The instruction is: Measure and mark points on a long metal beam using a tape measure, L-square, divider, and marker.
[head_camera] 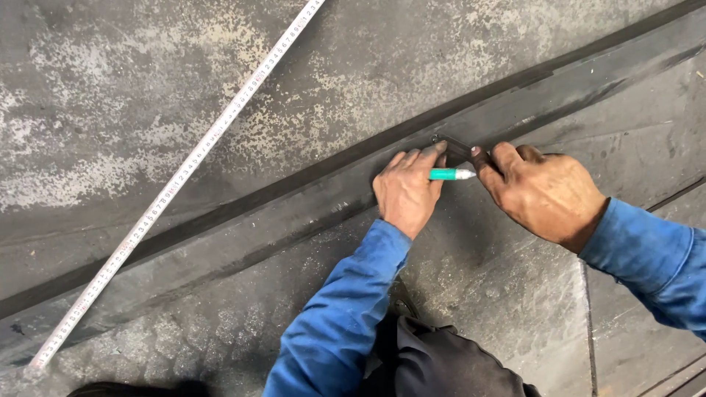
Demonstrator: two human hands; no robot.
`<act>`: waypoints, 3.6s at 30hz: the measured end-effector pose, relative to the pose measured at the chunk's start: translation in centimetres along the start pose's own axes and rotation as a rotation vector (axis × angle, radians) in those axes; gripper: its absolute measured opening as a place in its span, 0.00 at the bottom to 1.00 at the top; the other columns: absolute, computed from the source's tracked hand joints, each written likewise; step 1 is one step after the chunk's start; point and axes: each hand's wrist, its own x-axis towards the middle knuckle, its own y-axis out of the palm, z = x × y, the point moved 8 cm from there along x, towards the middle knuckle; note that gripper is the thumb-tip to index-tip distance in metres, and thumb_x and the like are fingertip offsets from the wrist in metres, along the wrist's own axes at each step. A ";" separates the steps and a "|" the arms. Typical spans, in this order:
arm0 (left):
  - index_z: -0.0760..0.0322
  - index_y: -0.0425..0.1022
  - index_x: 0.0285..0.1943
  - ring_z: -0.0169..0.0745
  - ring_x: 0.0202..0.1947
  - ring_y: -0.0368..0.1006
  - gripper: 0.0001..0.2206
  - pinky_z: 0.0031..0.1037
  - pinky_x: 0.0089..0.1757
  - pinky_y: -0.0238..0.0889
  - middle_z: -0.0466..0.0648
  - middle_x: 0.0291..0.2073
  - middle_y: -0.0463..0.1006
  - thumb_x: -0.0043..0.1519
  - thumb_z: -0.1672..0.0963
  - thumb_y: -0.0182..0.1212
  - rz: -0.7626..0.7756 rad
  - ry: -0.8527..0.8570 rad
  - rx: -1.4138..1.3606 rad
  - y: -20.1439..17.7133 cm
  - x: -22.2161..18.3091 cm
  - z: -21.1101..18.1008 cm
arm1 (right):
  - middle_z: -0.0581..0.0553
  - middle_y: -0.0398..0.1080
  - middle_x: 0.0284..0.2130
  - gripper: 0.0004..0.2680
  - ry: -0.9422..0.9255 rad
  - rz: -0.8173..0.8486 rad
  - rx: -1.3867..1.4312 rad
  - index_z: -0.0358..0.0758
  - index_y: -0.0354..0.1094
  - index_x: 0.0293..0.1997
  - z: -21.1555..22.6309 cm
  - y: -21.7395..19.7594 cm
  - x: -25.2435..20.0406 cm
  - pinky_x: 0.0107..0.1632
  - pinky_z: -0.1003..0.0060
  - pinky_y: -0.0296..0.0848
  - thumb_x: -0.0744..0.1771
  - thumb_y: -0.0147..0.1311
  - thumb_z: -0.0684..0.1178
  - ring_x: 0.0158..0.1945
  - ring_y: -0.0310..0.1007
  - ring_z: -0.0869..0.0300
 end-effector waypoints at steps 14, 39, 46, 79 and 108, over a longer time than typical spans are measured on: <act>0.67 0.80 0.48 0.27 0.27 0.68 0.08 0.19 0.32 0.65 0.42 0.30 0.80 0.61 0.60 0.67 -0.300 -0.494 -0.562 -6.8 -1.4 4.8 | 0.42 0.74 0.34 0.07 -0.001 0.244 0.002 0.41 0.68 0.45 1.9 -1.7 3.5 0.20 0.61 0.72 0.69 0.44 0.48 0.17 0.74 0.52; 0.68 0.80 0.47 0.25 0.24 0.66 0.08 0.19 0.28 0.63 0.41 0.25 0.77 0.62 0.59 0.66 -0.279 -0.493 -0.524 -6.6 -1.2 4.6 | 0.45 0.81 0.39 0.11 0.382 0.606 0.464 0.49 0.77 0.52 -5.8 1.3 6.1 0.44 0.57 0.83 0.65 0.56 0.46 0.36 0.84 0.51; 0.68 0.79 0.48 0.26 0.23 0.65 0.08 0.19 0.28 0.62 0.42 0.25 0.77 0.62 0.59 0.66 -0.296 -0.502 -0.537 -6.6 -1.3 4.8 | 0.53 0.77 0.33 0.12 -0.170 0.435 -0.097 0.58 0.69 0.55 -2.4 -0.9 7.9 0.28 0.68 0.83 0.66 0.51 0.51 0.24 0.82 0.62; 0.68 0.79 0.47 0.34 0.27 0.78 0.10 0.22 0.27 0.73 0.50 0.32 0.84 0.62 0.56 0.66 -0.153 -0.383 -0.336 -14.1 1.7 7.3 | 0.54 0.58 0.27 0.04 -0.131 -0.148 0.007 0.49 0.69 0.45 -2.1 0.0 1.2 0.34 0.68 0.68 0.69 0.58 0.51 0.33 0.60 0.62; 0.78 0.81 0.42 0.42 0.23 0.63 0.13 0.34 0.27 0.61 0.53 0.27 0.75 0.79 0.61 0.77 0.205 0.343 0.242 -43.8 6.6 21.5 | 0.41 0.73 0.23 0.09 1.201 0.245 1.206 0.34 0.75 0.42 31.6 -1.0 -7.2 0.35 0.61 0.70 0.66 0.57 0.49 0.25 0.67 0.54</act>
